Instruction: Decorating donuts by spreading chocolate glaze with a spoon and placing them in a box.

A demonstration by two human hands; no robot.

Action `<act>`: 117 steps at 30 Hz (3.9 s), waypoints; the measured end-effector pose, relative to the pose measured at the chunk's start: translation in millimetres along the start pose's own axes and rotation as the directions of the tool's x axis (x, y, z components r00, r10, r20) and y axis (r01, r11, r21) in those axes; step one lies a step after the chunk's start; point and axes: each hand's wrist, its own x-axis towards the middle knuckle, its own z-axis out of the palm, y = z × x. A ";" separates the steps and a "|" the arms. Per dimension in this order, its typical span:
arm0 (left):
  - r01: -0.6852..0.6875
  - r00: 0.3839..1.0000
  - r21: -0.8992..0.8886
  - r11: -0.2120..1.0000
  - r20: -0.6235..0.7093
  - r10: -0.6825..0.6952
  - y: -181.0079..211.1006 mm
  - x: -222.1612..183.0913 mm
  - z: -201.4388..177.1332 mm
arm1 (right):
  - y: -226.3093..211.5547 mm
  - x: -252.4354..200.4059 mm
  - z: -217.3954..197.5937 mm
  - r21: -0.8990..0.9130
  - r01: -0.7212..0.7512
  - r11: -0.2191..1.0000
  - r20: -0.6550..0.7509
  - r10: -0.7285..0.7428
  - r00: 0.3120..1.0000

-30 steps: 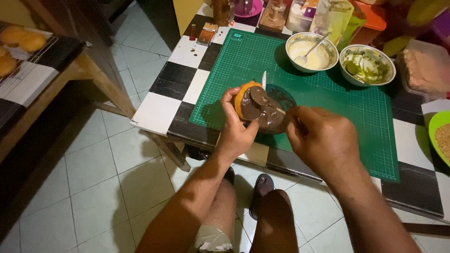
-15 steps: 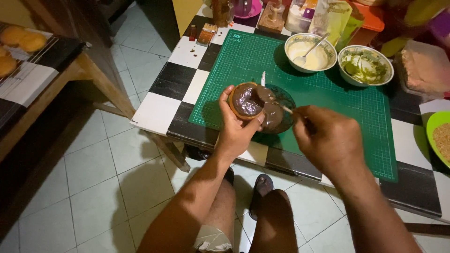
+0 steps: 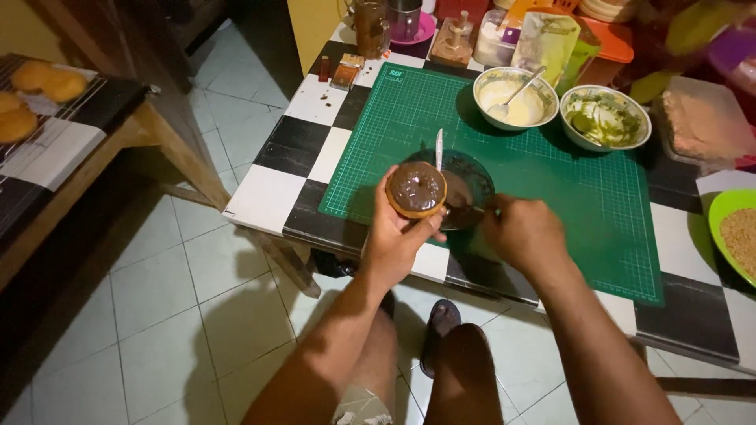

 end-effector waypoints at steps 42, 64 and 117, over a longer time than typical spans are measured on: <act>0.063 0.957 -0.166 0.984 0.290 -0.012 -16.2 -131.3 42.3 | -18.0 -198.9 -55.9 0.929 0.141 0.341 -0.163 0.036 0.986; 0.184 0.927 0.056 0.981 0.321 -0.193 -4.2 45.6 73.8 | 33.2 -24.5 -60.5 0.968 0.156 0.196 -0.165 0.031 0.986; 0.467 0.738 0.082 0.880 0.511 -0.439 140.4 144.0 270.9 | 58.4 -36.3 -317.9 0.977 0.085 0.193 -0.142 0.305 0.942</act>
